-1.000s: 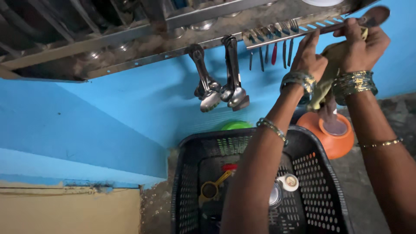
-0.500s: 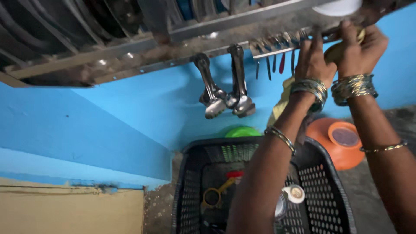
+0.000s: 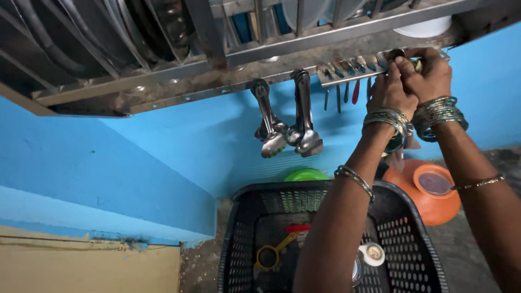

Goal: The person dries various pieces of metal cutlery with a cloth and places them into a wall-mounted dish rack. The person handles spoons, forks, and knives one at a time, wiping each item before hanging it on the rack.

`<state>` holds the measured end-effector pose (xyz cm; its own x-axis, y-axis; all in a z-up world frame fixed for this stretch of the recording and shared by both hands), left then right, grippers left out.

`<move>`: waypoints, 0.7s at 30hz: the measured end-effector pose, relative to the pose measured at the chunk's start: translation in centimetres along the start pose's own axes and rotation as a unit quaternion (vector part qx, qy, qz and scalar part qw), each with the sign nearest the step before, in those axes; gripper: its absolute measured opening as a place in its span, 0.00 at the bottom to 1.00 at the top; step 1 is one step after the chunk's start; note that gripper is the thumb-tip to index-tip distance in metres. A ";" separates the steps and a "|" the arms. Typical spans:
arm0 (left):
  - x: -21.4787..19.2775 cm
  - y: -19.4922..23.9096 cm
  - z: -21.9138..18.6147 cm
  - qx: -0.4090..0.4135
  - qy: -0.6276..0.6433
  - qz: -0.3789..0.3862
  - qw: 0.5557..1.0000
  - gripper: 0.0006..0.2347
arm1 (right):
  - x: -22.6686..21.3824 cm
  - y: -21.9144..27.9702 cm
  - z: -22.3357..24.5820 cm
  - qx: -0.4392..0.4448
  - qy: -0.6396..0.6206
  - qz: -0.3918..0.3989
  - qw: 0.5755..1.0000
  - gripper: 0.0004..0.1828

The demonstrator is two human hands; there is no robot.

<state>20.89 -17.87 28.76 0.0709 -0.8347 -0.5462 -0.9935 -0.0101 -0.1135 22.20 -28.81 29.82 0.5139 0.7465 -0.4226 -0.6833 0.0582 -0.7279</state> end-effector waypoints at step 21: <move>1.6 18.2 20.7 0.106 0.061 0.116 0.986 0.28 | -0.7 23.9 7.3 0.249 -0.206 0.252 0.912 0.35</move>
<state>4.75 -7.94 8.62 -0.1809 -0.8610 -0.4753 -0.9399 0.2936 -0.1741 1.74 -23.11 16.62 -0.0987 0.9415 -0.3222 -0.9825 -0.1436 -0.1188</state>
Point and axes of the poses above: each hand's wrist, its own y-axis away from the middle knuckle, its own x-axis out of the palm, z = x × y, the point moved 2 cm from there along -y, towards the middle knuckle, and after that the axes turned 9 degrees about -x, right-handed, at the moved point
